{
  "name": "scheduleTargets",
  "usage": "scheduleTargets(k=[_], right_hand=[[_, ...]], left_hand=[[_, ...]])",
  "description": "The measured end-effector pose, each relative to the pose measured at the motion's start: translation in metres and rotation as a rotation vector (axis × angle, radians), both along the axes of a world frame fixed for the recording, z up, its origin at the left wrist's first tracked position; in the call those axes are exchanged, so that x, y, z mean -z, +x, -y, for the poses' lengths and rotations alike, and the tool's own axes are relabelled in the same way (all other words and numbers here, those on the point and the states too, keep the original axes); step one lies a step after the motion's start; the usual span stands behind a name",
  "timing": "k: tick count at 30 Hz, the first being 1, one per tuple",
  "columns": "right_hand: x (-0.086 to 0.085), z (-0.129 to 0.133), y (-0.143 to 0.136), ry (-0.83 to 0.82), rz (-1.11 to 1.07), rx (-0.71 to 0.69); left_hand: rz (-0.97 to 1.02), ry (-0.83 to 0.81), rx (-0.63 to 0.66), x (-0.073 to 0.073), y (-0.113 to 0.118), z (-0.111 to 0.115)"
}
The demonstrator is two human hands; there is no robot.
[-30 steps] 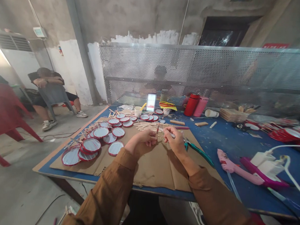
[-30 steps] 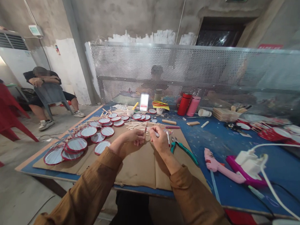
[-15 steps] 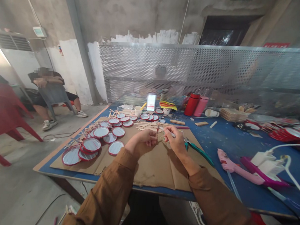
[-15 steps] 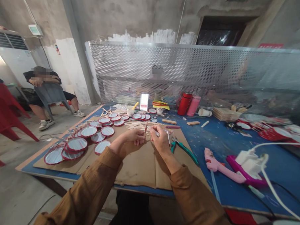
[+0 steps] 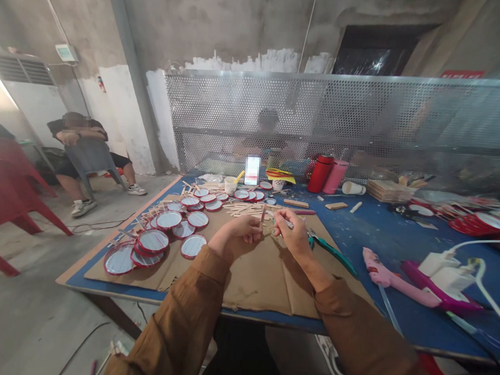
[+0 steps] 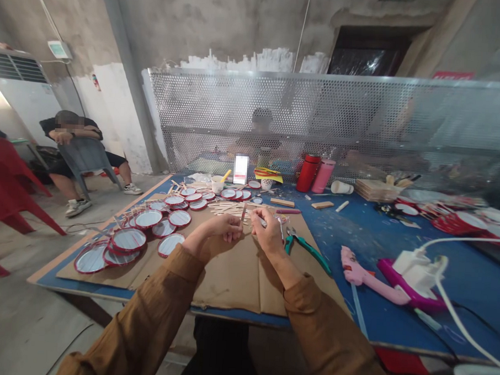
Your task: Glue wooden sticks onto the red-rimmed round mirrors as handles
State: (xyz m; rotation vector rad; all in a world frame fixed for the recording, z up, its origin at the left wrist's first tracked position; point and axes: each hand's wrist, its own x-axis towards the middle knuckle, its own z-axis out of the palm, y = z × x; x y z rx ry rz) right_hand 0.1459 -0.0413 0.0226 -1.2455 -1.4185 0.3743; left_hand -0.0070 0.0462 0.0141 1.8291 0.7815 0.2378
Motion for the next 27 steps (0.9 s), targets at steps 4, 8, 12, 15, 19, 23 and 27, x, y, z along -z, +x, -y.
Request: scheduleTargets(k=[4,8,12,15,19,23,27], right_hand=[[0.0006,-0.0002,-0.0003,-0.009,0.024,-0.013],[0.0004,0.0002,-0.0002,-0.018,0.012,-0.007],[-0.0003,0.0009,-0.0003,-0.009,0.010,0.000],[0.0003,0.0009,-0.0005,-0.003,0.031,-0.007],[0.0023,-0.0004,0.0001,-0.001,0.041,-0.002],[0.0041,-0.0020,0.0019,0.000,0.010,0.004],[0.0036,-0.0021,0.0024,0.008,0.005,0.009]], left_hand=[[-0.011,-0.003,0.001,-0.0013,-0.0002,0.0008],[-0.009,-0.001,-0.016,-0.0018,0.0001,0.0015],[0.005,-0.005,-0.012,-0.0019,-0.0004,0.0018],[0.012,-0.009,-0.014,-0.0019,-0.0007,0.0018],[0.011,-0.007,-0.014,-0.0006,-0.0006,0.0011],[0.010,0.008,-0.011,0.0020,-0.0004,-0.0006],[0.018,0.002,0.003,0.0036,-0.0005,-0.0024]])
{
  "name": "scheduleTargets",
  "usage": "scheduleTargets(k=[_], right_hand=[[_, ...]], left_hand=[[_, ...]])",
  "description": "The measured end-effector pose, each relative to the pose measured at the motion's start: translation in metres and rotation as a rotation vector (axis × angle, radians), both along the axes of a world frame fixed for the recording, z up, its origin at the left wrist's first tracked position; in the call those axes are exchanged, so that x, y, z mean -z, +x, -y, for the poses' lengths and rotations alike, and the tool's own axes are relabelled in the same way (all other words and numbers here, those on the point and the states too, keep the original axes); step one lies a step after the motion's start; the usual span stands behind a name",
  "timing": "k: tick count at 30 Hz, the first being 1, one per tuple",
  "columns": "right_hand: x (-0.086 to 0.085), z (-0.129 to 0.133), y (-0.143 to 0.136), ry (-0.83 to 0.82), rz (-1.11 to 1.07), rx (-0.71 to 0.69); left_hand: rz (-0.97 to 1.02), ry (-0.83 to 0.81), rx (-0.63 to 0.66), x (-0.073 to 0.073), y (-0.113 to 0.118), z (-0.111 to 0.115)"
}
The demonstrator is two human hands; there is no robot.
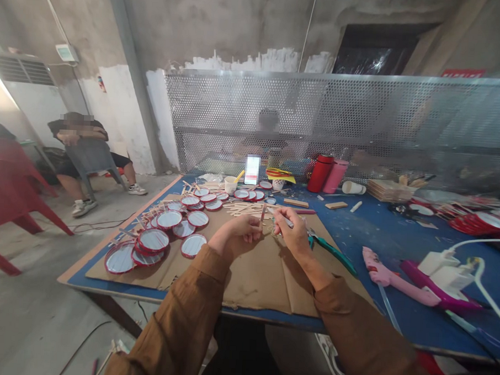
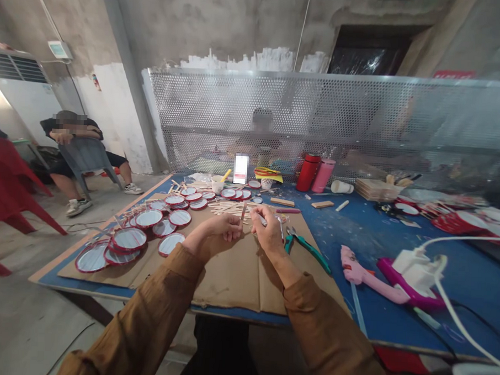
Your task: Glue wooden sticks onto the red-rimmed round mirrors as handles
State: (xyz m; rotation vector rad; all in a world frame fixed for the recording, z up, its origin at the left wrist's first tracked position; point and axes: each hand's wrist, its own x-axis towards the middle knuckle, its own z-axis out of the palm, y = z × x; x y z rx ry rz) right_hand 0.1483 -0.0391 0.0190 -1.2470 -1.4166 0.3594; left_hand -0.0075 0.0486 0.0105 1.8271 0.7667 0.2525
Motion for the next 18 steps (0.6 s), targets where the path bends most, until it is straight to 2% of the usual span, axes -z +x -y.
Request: scheduleTargets(k=[18], right_hand=[[-0.0006,0.0011,-0.0008,-0.019,0.022,-0.015]], left_hand=[[-0.009,-0.009,0.001,0.0010,0.0009,-0.0015]])
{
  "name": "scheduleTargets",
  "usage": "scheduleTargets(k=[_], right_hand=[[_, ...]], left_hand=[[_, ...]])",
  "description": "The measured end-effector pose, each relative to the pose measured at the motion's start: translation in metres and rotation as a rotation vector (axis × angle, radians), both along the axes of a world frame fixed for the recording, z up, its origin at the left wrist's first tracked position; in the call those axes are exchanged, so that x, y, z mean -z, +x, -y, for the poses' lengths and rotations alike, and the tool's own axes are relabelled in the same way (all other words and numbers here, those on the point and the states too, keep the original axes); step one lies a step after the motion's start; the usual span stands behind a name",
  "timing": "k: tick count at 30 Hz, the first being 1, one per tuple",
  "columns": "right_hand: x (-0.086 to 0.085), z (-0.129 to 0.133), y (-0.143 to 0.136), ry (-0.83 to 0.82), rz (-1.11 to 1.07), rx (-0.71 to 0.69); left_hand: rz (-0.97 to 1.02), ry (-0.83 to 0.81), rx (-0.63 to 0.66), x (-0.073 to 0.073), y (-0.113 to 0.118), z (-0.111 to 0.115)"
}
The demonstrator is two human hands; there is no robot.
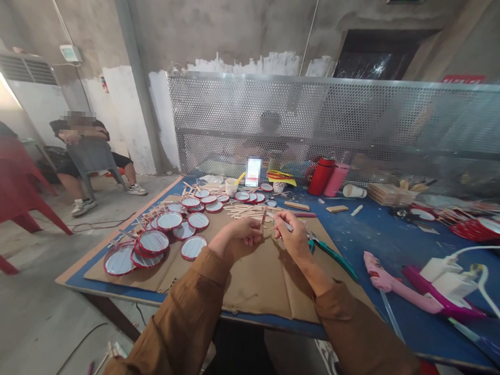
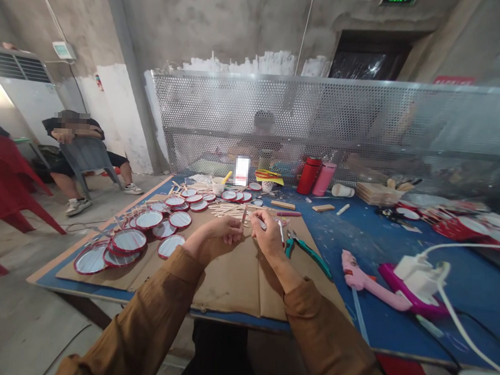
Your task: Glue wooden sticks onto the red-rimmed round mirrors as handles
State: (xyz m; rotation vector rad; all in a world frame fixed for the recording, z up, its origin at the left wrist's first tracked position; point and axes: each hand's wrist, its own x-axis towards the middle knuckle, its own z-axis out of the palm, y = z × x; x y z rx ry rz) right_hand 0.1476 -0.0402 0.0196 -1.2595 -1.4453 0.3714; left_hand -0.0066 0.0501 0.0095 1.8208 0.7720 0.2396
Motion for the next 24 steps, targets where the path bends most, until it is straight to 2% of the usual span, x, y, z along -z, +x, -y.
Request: scheduleTargets(k=[24], right_hand=[[0.0036,-0.0020,0.0020,0.017,-0.005,0.020]], left_hand=[[0.003,0.035,0.019,0.0003,0.0009,0.0003]])
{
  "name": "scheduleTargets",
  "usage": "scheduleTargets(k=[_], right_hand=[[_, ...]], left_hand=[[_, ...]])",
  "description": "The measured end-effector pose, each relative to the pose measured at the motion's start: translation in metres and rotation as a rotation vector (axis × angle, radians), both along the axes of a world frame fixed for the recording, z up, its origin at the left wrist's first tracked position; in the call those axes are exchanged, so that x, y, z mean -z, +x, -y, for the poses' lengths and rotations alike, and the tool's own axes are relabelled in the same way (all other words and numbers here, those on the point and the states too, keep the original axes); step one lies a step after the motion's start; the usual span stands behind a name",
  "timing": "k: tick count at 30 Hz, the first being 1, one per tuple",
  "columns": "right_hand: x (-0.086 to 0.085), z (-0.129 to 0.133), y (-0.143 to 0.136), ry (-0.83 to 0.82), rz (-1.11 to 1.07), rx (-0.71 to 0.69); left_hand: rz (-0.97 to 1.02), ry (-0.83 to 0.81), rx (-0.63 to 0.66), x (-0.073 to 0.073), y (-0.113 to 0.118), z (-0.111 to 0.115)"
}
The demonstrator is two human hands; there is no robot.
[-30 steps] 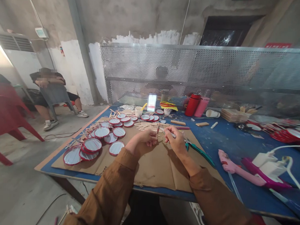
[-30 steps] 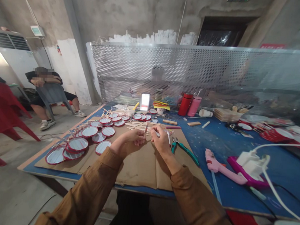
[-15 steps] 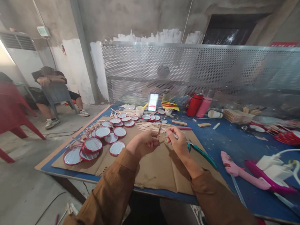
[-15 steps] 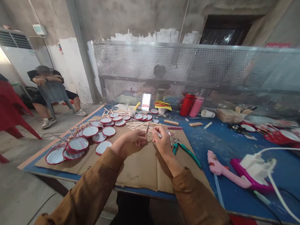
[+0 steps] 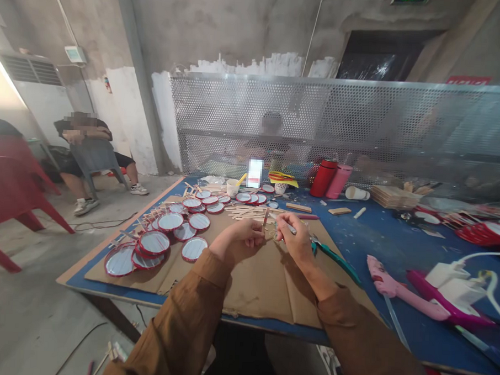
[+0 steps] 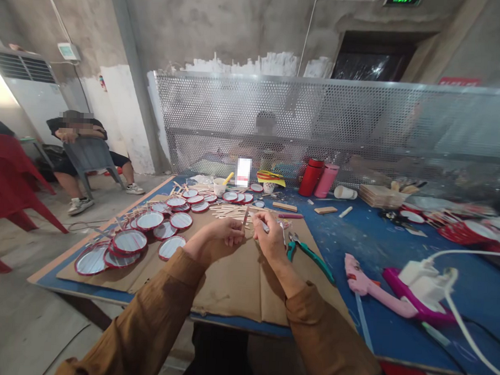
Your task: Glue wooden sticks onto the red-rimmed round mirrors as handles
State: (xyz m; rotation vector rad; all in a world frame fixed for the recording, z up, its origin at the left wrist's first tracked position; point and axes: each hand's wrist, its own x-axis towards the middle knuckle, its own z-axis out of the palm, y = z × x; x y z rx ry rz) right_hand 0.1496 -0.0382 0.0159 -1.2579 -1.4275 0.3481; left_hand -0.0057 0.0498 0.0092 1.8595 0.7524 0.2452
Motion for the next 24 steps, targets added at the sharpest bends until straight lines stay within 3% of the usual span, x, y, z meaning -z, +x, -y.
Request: scheduleTargets(k=[24], right_hand=[[-0.0008,0.0014,-0.0018,0.002,0.070,-0.013]], left_hand=[[-0.039,0.031,-0.004,-0.0055,0.0010,0.0034]])
